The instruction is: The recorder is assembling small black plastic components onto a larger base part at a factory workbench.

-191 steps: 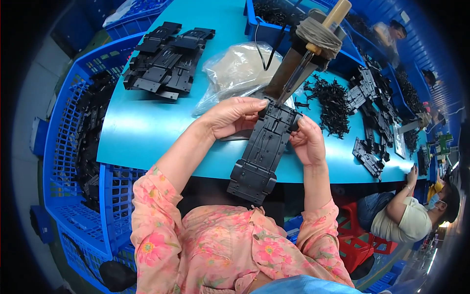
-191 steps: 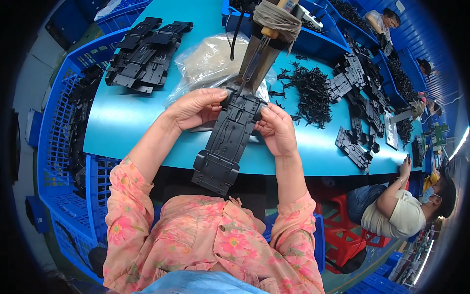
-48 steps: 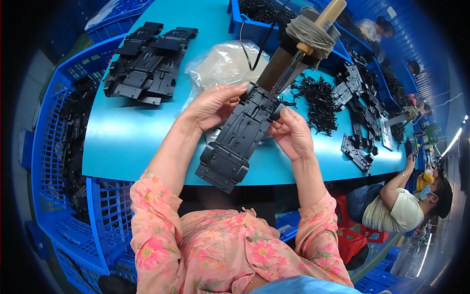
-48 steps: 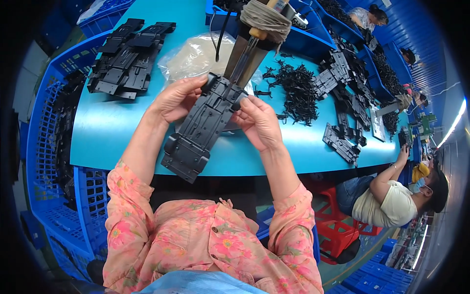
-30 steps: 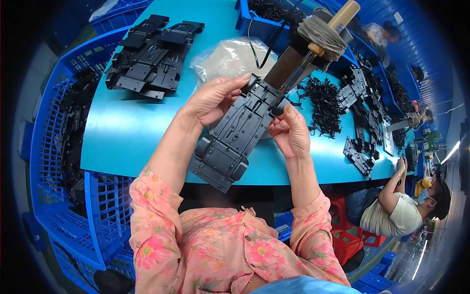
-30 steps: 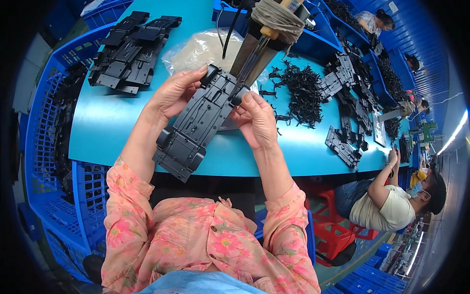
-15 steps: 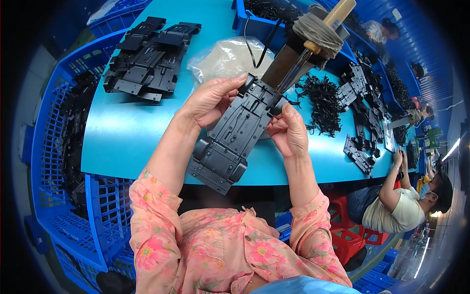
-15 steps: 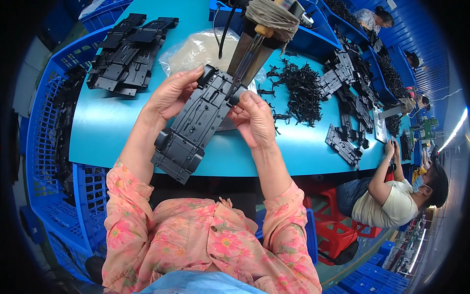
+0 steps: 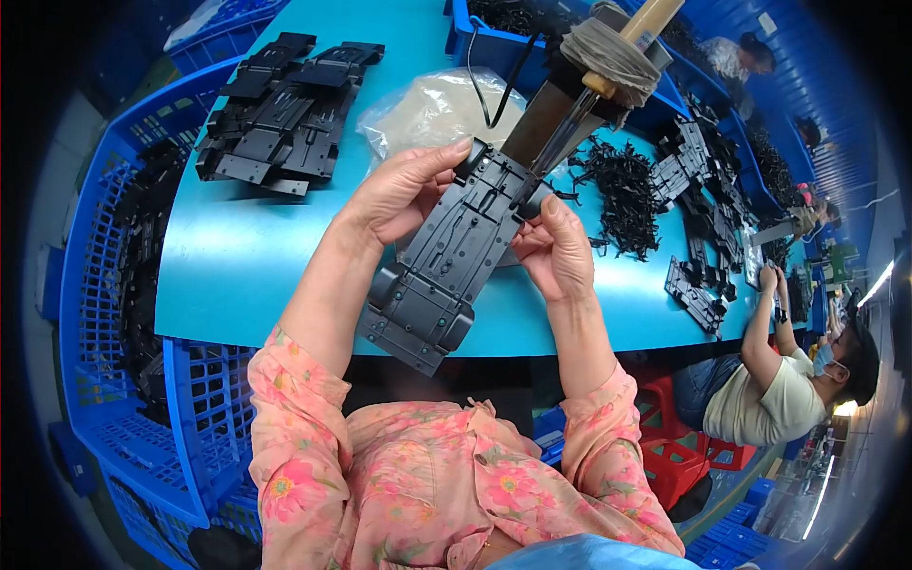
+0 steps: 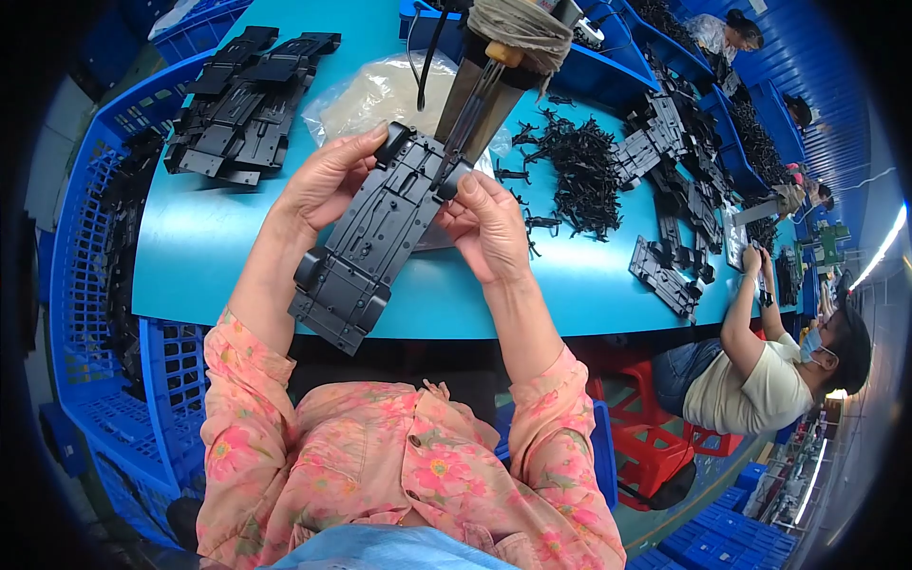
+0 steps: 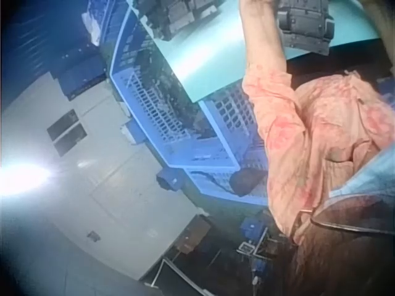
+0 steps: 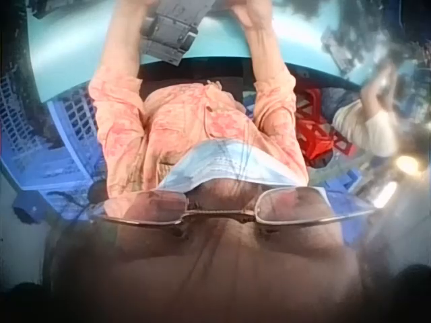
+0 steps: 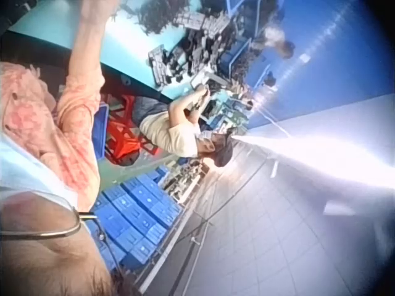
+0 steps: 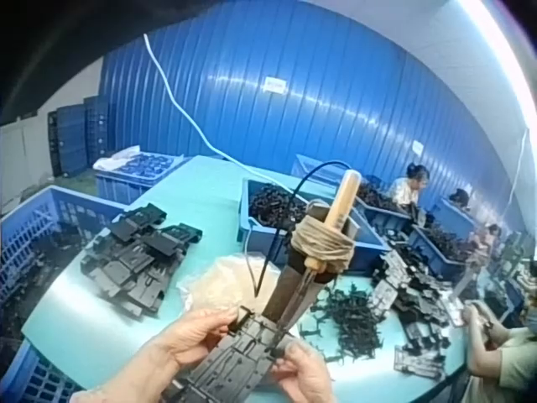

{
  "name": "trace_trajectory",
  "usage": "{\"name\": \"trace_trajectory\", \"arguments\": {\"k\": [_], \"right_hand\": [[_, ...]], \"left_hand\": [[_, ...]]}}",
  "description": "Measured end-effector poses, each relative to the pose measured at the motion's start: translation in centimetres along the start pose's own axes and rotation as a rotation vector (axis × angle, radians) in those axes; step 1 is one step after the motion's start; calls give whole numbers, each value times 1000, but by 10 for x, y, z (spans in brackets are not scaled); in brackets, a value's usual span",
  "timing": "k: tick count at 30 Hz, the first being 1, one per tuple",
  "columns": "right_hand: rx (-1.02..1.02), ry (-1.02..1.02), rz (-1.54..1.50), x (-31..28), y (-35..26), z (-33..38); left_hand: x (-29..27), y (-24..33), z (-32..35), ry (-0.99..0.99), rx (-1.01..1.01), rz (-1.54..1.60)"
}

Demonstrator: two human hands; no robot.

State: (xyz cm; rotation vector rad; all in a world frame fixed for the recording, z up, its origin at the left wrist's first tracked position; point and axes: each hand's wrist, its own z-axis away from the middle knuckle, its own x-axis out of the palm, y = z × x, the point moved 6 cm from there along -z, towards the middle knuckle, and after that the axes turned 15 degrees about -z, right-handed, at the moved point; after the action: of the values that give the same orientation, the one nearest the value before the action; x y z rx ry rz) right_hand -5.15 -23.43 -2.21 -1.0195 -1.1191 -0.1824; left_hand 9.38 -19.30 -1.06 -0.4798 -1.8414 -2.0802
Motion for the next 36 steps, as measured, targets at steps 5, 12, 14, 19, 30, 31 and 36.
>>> {"name": "trace_trajectory", "arguments": {"k": [5, 12, 14, 19, 30, 31, 36], "right_hand": [[-1, -3, -1, 1, 0, -1], [-12, 1, 3, 1, -1, -1], [-10, -5, 7, 0, -1, -1], [-22, 5, 2, 3, -2, -1], [-33, 2, 23, 5, -4, 0], [-31, 2, 27, 6, -4, 1], [-18, -24, 34, 4, -4, 1]], "left_hand": [[-2, -1, -1, 13, 0, 10], [-1, 1, 0, 24, -8, 6], [-1, 1, 0, 29, -1, 2], [-2, -1, -1, 39, 1, 22], [-4, -1, -2, 38, 1, 18], [-2, -1, -1, 35, -2, 23], [-2, -1, -1, 22, -8, 27]]}}
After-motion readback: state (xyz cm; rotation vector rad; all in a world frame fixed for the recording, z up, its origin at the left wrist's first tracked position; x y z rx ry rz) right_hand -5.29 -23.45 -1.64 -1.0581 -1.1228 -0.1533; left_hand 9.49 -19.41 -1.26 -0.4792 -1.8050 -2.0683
